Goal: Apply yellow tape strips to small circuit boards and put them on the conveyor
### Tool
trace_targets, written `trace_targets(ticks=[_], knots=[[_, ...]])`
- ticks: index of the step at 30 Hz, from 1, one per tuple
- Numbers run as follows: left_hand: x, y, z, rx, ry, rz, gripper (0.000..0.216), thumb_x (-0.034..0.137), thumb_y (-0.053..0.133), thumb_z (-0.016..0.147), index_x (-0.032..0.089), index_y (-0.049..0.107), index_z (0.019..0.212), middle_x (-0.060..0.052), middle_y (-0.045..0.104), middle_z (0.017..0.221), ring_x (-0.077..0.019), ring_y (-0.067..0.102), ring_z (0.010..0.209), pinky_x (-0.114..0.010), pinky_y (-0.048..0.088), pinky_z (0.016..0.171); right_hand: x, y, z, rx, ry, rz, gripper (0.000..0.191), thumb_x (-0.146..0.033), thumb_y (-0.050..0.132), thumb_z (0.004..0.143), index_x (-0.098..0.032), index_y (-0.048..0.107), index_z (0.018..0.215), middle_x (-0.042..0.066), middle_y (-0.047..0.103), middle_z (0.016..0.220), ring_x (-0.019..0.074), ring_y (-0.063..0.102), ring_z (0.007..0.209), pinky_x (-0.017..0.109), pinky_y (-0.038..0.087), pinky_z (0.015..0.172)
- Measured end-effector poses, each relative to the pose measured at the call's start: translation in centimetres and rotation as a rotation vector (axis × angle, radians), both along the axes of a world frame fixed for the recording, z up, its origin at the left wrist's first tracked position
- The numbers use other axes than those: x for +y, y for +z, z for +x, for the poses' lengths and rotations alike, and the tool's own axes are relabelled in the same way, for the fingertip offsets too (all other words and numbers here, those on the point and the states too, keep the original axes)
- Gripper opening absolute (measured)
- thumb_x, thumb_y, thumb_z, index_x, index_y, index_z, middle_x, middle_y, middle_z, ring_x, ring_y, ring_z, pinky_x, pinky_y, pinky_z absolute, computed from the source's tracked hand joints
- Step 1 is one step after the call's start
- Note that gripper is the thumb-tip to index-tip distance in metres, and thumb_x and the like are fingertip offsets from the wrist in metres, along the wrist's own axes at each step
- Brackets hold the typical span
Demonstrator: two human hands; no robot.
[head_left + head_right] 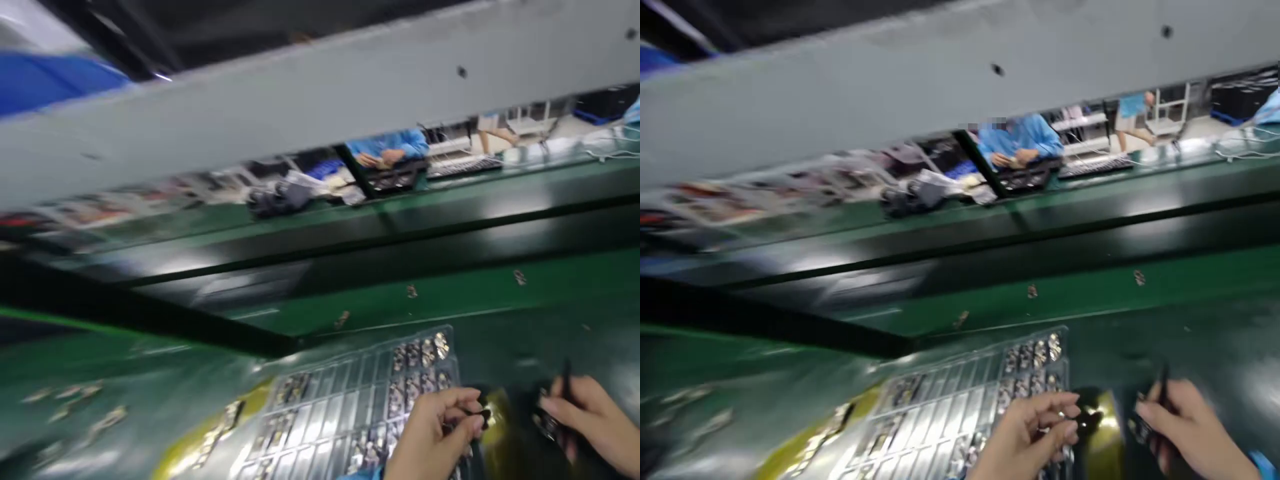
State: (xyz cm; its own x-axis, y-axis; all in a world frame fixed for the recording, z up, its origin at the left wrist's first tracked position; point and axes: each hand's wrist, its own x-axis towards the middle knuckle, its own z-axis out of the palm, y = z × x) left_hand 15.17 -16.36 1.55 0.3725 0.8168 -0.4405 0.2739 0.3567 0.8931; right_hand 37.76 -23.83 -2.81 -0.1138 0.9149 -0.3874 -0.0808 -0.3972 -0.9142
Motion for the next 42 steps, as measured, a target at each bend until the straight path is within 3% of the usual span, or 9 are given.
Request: trace_targets(ticks=[3,7,15,18,20,24,28,32,42], knots=[[-3.8,0.0,2.3,-0.105,-0.053,-0.201,0.045,0.024,0.073,0.059,0.023,0.061,0.102,-0.008,0.062,0.095,-0.0172,0.062,0.070,-0.026,0.052,0.055,-0.3,1.4,0.2,0.048,0.050,0.001,0.037,-0.048,0.063,0.072,-0.014,0.052,0.064,-0.002,0.056,0.051,0.0101,0.053,0.038,0.019,0.043,0.036],[-5.6,-0.3,4.5,-0.175,-0.135,-0.309,0.059,0.023,0.078,0.053,0.019,0.057,0.108,-0.007,0.061,0.089,-0.0165,0.062,0.067,-0.026,0.050,0.055,-0.6,2.4,0.1,0.053,0.101,-0.056,0.038,-0.049,0.064,0.069,-0.013,0.053,0.063,-0.001,0.058,0.049,0.0087,0.052,0.034,0.016,0.041,0.032],[-7.8,-1.9,7.2,-0.155,-0.158,-0.151,0.029,0.038,0.069,0.065,0.012,0.063,0.076,-0.002,0.060,0.055,-0.0104,0.055,0.048,-0.021,0.046,0.049,-2.9,2.1,1.1,0.044,0.130,-0.022,0.036,-0.047,0.064,0.069,-0.012,0.056,0.064,-0.003,0.055,0.044,0.0086,0.053,0.033,0.014,0.039,0.031],[-8.8,-2.5,6.6,-0.035,-0.128,-0.006,0.026,0.040,0.064,0.069,0.015,0.063,0.073,-0.003,0.060,0.055,-0.0140,0.057,0.052,-0.022,0.046,0.049,-4.2,2.6,4.1,0.062,-0.016,0.041,0.035,-0.044,0.066,0.069,-0.011,0.058,0.077,0.002,0.063,0.060,0.0160,0.064,0.054,0.021,0.051,0.044],[-9.9,-2.6,6.2,0.067,-0.184,0.203,0.021,0.038,0.060,0.073,0.017,0.065,0.073,-0.006,0.065,0.066,-0.0181,0.061,0.063,-0.025,0.048,0.056,-5.1,3.0,6.2,0.054,-0.087,0.096,0.035,-0.041,0.069,0.068,-0.010,0.059,0.081,0.005,0.065,0.069,0.0205,0.066,0.067,0.026,0.055,0.053],[-12.4,-3.1,6.7,0.201,-0.519,0.641,0.014,0.027,0.052,0.079,0.026,0.066,0.082,-0.006,0.063,0.108,-0.0223,0.062,0.085,-0.029,0.047,0.074,-5.7,2.5,8.2,0.012,-0.107,0.108,0.034,-0.036,0.073,0.064,-0.009,0.061,0.081,0.006,0.065,0.069,0.0227,0.066,0.072,0.028,0.055,0.056],[-13.7,-4.2,8.9,0.441,-0.741,0.887,0.019,0.024,0.043,0.083,0.024,0.062,0.084,-0.007,0.052,0.125,-0.0233,0.064,0.074,-0.031,0.048,0.059,-4.8,0.8,8.0,-0.061,-0.105,0.084,0.033,-0.035,0.074,0.062,-0.010,0.058,0.077,0.003,0.064,0.061,0.0191,0.066,0.062,0.023,0.051,0.049],[-13.3,-4.6,10.8,0.619,-0.867,0.992,0.020,0.022,0.038,0.085,0.021,0.058,0.084,-0.011,0.048,0.129,-0.0244,0.064,0.072,-0.033,0.049,0.055,-4.2,-0.2,8.1,-0.125,-0.076,0.086,0.030,-0.034,0.072,0.063,-0.011,0.057,0.074,0.002,0.063,0.056,0.0168,0.064,0.057,0.021,0.048,0.046],[-13.0,-4.3,11.2,0.725,-0.969,1.006,0.027,0.015,0.029,0.087,0.019,0.055,0.089,-0.010,0.040,0.134,-0.0211,0.064,0.078,-0.037,0.053,0.060,-3.9,-0.6,8.0,-0.093,-0.074,0.039,0.021,-0.026,0.072,0.060,-0.012,0.056,0.067,-0.001,0.060,0.049,0.0144,0.062,0.049,0.017,0.043,0.039]])
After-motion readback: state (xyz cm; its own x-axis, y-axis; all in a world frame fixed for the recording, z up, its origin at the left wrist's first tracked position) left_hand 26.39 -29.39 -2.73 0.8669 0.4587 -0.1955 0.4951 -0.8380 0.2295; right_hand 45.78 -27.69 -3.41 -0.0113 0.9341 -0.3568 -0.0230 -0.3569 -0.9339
